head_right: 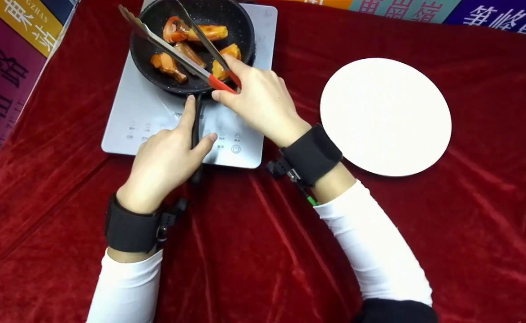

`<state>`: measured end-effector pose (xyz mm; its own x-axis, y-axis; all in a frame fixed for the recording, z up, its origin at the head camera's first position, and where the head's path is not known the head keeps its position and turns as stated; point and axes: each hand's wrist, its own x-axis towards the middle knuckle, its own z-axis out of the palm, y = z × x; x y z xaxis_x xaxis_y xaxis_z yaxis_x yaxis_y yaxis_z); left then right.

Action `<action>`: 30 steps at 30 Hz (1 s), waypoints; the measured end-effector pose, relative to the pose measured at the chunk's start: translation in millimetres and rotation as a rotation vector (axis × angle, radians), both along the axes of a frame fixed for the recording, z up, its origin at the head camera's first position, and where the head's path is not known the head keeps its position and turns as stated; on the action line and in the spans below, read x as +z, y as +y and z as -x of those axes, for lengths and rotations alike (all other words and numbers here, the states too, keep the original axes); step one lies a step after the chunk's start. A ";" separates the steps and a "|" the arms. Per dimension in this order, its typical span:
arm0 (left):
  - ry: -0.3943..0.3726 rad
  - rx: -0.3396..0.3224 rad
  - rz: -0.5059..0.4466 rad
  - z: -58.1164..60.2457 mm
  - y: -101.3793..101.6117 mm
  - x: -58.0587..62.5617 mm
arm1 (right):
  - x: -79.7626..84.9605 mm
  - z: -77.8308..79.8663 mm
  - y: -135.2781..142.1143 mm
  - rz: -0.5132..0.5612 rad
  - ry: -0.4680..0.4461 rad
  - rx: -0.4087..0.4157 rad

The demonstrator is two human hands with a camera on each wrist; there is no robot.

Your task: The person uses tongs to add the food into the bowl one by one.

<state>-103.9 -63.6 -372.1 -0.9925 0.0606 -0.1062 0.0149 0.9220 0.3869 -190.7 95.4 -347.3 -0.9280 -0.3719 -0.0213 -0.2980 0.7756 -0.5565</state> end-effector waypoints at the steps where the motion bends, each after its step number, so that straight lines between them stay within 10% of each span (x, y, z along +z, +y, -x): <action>1: -0.006 0.000 -0.001 0.5 0.7 0.1 | 0.3 0.0 1.3 0.000 -0.001 -0.005; 16: 0.014 0.004 0.011 2.4 4.4 -1.1 | -0.7 -5.8 20.5 0.045 0.005 -0.075; 30: 0.067 0.002 0.031 -1.9 -0.3 -3.3 | -7.6 -44.0 59.2 0.150 0.057 -0.175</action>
<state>-102.0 -63.9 -375.4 -0.9975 0.0566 -0.0413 0.0382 0.9335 0.3566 -146.7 154.6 -354.9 -0.9767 -0.2004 0.0765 -0.2007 0.7284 -0.6551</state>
